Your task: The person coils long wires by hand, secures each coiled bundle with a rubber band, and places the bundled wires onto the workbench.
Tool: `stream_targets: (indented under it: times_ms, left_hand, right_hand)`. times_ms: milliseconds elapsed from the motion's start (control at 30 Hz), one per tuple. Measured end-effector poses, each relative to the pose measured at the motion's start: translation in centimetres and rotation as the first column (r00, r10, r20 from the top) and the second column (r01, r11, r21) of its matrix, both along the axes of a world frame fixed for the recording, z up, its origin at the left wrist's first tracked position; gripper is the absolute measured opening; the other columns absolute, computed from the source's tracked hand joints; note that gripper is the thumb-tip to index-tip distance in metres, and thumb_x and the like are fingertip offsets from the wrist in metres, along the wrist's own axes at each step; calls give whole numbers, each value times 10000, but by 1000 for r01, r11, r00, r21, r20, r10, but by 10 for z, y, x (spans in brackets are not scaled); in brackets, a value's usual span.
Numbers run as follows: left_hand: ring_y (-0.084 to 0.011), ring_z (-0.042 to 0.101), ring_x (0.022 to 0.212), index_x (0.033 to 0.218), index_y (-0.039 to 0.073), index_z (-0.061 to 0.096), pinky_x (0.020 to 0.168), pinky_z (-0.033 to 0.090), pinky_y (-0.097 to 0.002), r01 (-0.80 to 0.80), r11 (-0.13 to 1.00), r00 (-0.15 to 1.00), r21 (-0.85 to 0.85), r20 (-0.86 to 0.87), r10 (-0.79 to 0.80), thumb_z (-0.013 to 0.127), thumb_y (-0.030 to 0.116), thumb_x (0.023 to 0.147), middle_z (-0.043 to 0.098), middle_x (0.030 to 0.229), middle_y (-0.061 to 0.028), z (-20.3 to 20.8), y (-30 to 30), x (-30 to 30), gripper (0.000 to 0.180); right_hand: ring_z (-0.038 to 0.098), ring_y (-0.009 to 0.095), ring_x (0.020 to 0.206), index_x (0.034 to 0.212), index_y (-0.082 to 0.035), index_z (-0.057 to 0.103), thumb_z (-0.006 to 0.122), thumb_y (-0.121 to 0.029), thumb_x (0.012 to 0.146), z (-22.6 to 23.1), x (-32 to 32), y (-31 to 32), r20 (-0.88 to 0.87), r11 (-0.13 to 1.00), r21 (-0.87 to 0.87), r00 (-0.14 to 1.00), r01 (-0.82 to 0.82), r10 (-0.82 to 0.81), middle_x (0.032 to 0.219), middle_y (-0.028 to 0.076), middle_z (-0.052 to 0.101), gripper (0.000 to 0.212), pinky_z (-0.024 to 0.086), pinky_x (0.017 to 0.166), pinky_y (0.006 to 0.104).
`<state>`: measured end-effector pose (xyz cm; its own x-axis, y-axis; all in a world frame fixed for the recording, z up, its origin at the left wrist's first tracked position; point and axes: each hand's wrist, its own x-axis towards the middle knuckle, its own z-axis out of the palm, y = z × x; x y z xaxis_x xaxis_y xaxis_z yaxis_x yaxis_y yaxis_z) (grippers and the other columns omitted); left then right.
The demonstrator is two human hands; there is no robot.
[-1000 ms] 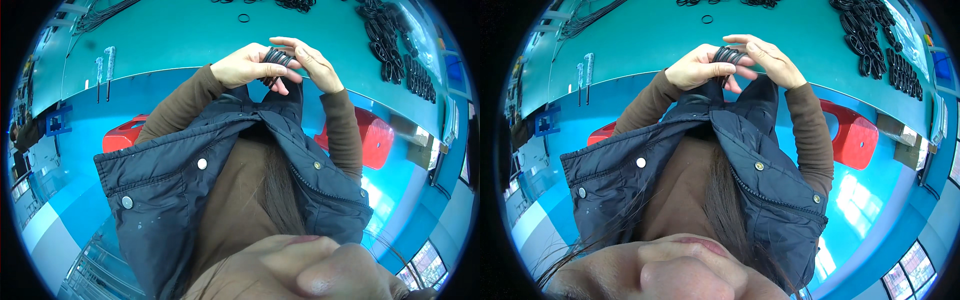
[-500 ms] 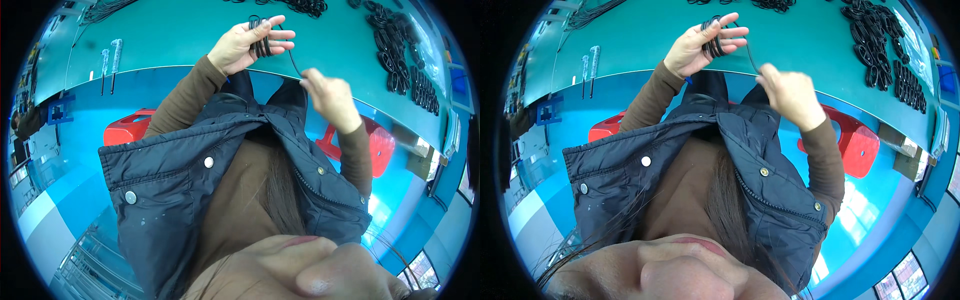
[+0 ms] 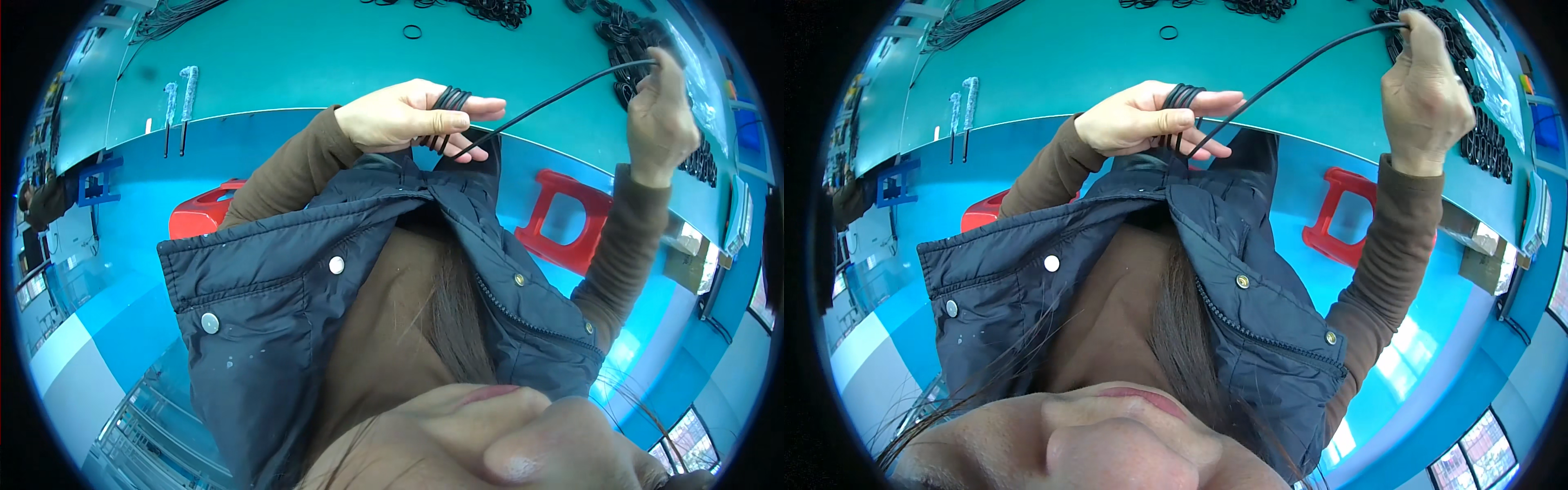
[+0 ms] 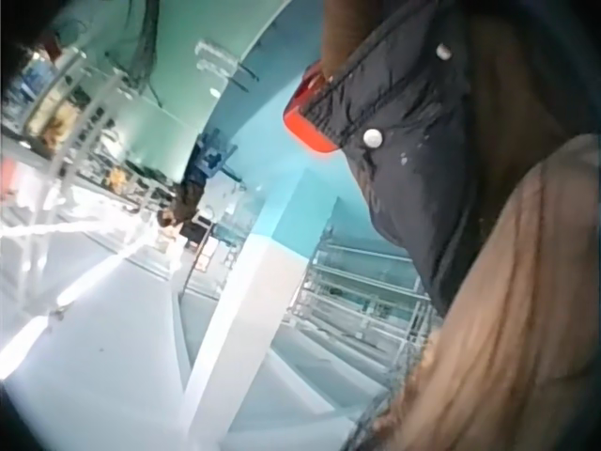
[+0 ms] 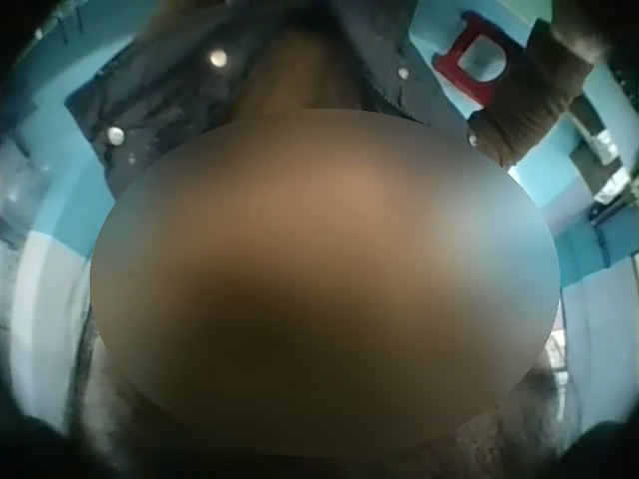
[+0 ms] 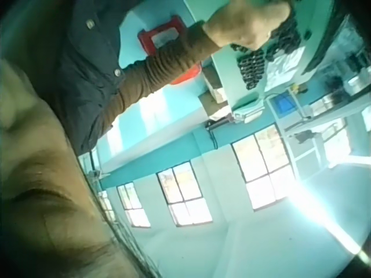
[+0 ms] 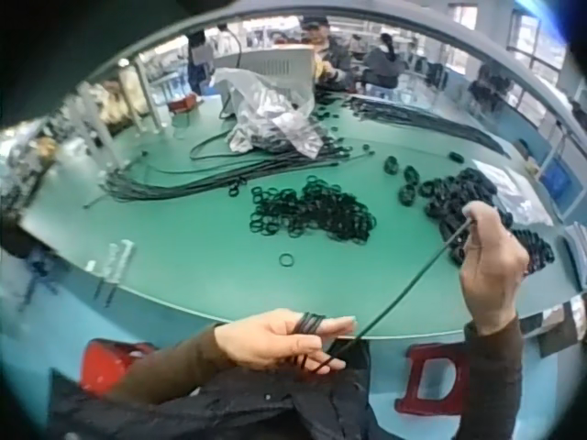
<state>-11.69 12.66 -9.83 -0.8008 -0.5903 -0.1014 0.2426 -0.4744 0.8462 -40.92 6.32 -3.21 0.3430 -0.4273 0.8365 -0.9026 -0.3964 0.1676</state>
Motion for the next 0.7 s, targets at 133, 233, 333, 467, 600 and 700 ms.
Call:
stream_targets:
  times_ms: [133,233,333,467,600,700]
  left_hand:
    - [-127,589,880,1399,-13,308,826,467,-257,-25,984,972,-178,226,66,447,180,981,540,771,-10,-11,-9,-6,481]
    - [-108,570,819,1391,-19,325,755,462,-231,-92,980,952,-177,273,139,457,209,978,529,797,-7,-20,-18,-14,490]
    - [-177,619,972,1364,3,388,774,479,-227,-181,963,919,-201,314,239,455,258,979,574,1142,-83,-29,-21,-14,466]
    - [-203,641,958,1382,7,352,807,500,-244,-112,988,949,-109,282,139,422,296,986,460,1350,-162,-21,-13,-11,495]
    - [-188,654,900,1388,-11,333,762,508,-235,71,995,997,-71,45,-68,390,306,990,500,1305,-201,0,1,-10,512]
    - [-169,666,822,1376,-40,336,723,511,-223,182,971,981,-157,91,-169,417,281,980,521,1275,-215,7,-1,-10,516]
  right_hand:
    - [631,123,548,1044,-199,643,584,5,773,26,8,-1,-110,990,-66,987,-128,121,640,-13,637,344,477,492,242]
    - [635,238,662,1015,-121,622,569,-10,808,34,31,4,-45,971,-91,975,-222,219,756,86,640,241,486,597,311]
    - [625,284,713,979,-7,614,547,55,793,66,62,27,-87,946,-60,946,-318,313,799,142,626,207,483,658,324]
    - [617,300,651,972,-19,613,528,66,784,55,55,0,-140,929,-156,938,-336,316,746,150,618,223,475,591,346]
    - [598,317,620,931,-98,599,521,-8,808,24,49,-22,39,985,134,993,-112,107,688,146,592,171,451,535,386]
    - [588,336,579,915,-128,589,524,-85,821,-9,45,-28,20,972,231,999,-32,28,640,144,580,122,445,509,429]
